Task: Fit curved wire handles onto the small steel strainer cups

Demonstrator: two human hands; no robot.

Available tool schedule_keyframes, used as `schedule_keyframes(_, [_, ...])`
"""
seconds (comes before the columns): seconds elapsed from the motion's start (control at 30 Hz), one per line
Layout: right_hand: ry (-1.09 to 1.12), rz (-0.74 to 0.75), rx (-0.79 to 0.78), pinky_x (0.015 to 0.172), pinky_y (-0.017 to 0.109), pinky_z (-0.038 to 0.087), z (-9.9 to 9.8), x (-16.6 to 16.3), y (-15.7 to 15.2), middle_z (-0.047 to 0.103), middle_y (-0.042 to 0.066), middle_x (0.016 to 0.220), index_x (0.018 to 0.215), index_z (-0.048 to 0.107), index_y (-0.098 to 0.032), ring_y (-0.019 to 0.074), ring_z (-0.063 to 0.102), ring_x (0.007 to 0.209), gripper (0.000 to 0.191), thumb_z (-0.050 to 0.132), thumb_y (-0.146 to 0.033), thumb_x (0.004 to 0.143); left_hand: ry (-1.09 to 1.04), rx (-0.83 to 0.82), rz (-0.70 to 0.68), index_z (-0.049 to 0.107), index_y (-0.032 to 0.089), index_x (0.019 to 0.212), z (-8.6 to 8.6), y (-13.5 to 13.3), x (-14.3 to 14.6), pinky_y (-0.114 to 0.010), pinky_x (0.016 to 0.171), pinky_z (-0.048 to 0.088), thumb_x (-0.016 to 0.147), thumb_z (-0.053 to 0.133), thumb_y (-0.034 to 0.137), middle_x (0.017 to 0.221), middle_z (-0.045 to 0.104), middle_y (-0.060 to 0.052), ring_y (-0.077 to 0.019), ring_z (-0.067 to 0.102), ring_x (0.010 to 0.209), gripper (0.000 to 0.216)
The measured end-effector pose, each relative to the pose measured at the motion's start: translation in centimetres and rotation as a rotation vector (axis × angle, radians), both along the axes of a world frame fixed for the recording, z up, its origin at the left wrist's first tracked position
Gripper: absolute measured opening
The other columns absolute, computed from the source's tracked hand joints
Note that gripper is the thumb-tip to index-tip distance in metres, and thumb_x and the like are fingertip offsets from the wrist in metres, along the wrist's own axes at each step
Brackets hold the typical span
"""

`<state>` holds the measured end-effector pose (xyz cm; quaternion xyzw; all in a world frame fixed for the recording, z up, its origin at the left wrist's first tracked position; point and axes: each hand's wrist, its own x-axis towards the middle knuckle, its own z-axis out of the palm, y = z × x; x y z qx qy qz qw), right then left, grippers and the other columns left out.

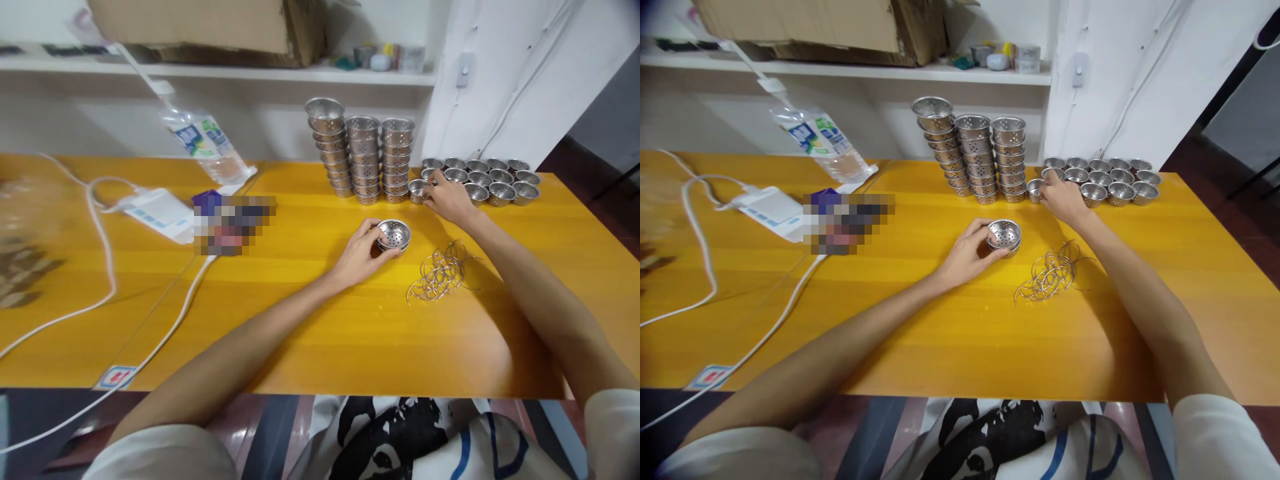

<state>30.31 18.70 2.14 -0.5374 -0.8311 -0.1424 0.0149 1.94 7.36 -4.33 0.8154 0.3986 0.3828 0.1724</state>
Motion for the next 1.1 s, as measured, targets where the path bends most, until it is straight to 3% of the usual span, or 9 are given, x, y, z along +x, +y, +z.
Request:
schedule_keyframes(0.27, [-0.114, 0.049, -0.008, 0.079, 0.043, 0.044, -0.5, -0.1, 0.1, 0.076, 0.023, 0.134, 0.14, 0.074, -0.014, 0.0356, 0.073, 0.108, 0.046, 0.035, -0.023, 0.116, 0.001, -0.007, -0.01, 0.06, 0.023, 0.1, 0.1, -0.1, 0.0, -0.047, 0.114, 0.059, 0.102, 0.081, 0.043, 0.133, 0.064, -0.01, -0.0274, 0.068, 0.125, 0.029])
schedule_keyframes(0.57, [-0.064, 0.03, -0.001, 0.077, 0.038, 0.039, -1.3, 0.7, 0.7, 0.077, 0.02, 0.133, 0.133, 0.076, -0.019, 0.0305, 0.073, 0.103, 0.045, 0.035, -0.026, 0.116, -0.002, -0.001, -0.019, 0.061, 0.023, 0.101, 0.0, -0.2, 0.0, -0.048, 0.111, 0.061, 0.103, 0.079, 0.043, 0.134, 0.064, -0.01, -0.0278, 0.069, 0.124, 0.027])
schedule_keyframes(0.73, [-0.015, 0.023, -0.001, 0.078, 0.038, 0.04, -1.7, 0.9, 0.6, 0.076, 0.02, 0.137, 0.139, 0.072, -0.02, 0.031, 0.073, 0.105, 0.045, 0.035, -0.032, 0.117, 0.001, -0.016, -0.011, 0.062, 0.024, 0.103, 0.2, -0.4, 0.0, -0.05, 0.112, 0.061, 0.102, 0.079, 0.043, 0.134, 0.065, -0.01, -0.0282, 0.069, 0.124, 0.026])
schedule_keyframes(0.87, [0.126, 0.023, 0.087, 0.085, 0.044, 0.046, 1.0, 1.2, -0.6, 0.071, 0.023, 0.148, 0.158, 0.062, -0.017, 0.0385, 0.072, 0.111, 0.053, 0.045, -0.04, 0.113, 0.0, -0.015, -0.005, 0.063, 0.023, 0.106, 0.2, -0.2, 0.0, -0.05, 0.114, 0.06, 0.098, 0.083, 0.04, 0.135, 0.066, -0.011, -0.0284, 0.069, 0.126, 0.027])
schedule_keyframes(0.97, [0.28, 0.005, 0.092, 0.092, 0.048, 0.051, 4.8, 2.0, -2.9, 0.077, 0.017, 0.136, 0.146, 0.073, -0.02, 0.037, 0.072, 0.11, 0.046, 0.052, -0.036, 0.108, -0.024, -0.015, 0.014, 0.062, 0.023, 0.096, 0.1, 0.1, 0.0, -0.049, 0.113, 0.06, 0.096, 0.086, 0.039, 0.133, 0.069, -0.01, -0.028, 0.071, 0.125, 0.029])
schedule_keyframes(1.03, [0.294, 0.075, -0.078, 0.094, 0.046, 0.053, 6.9, 2.6, -4.9, 0.082, 0.011, 0.119, 0.129, 0.081, -0.022, 0.0319, 0.074, 0.102, 0.037, 0.057, -0.03, 0.102, -0.042, -0.002, 0.053, 0.06, 0.023, 0.092, 0.0, 0.3, 0.0, -0.049, 0.112, 0.059, 0.093, 0.089, 0.036, 0.132, 0.071, -0.009, -0.0283, 0.071, 0.125, 0.032])
schedule_keyframes(1.1, [0.239, 0.183, -0.32, 0.093, 0.042, 0.055, 7.8, 3.0, -7.0, 0.084, 0.006, 0.11, 0.116, 0.083, -0.024, 0.0271, 0.076, 0.095, 0.03, 0.061, -0.027, 0.097, -0.062, 0.014, 0.126, 0.058, 0.023, 0.091, 0.0, 0.6, -0.2, -0.048, 0.11, 0.06, 0.09, 0.092, 0.034, 0.129, 0.073, -0.008, -0.0283, 0.072, 0.123, 0.036])
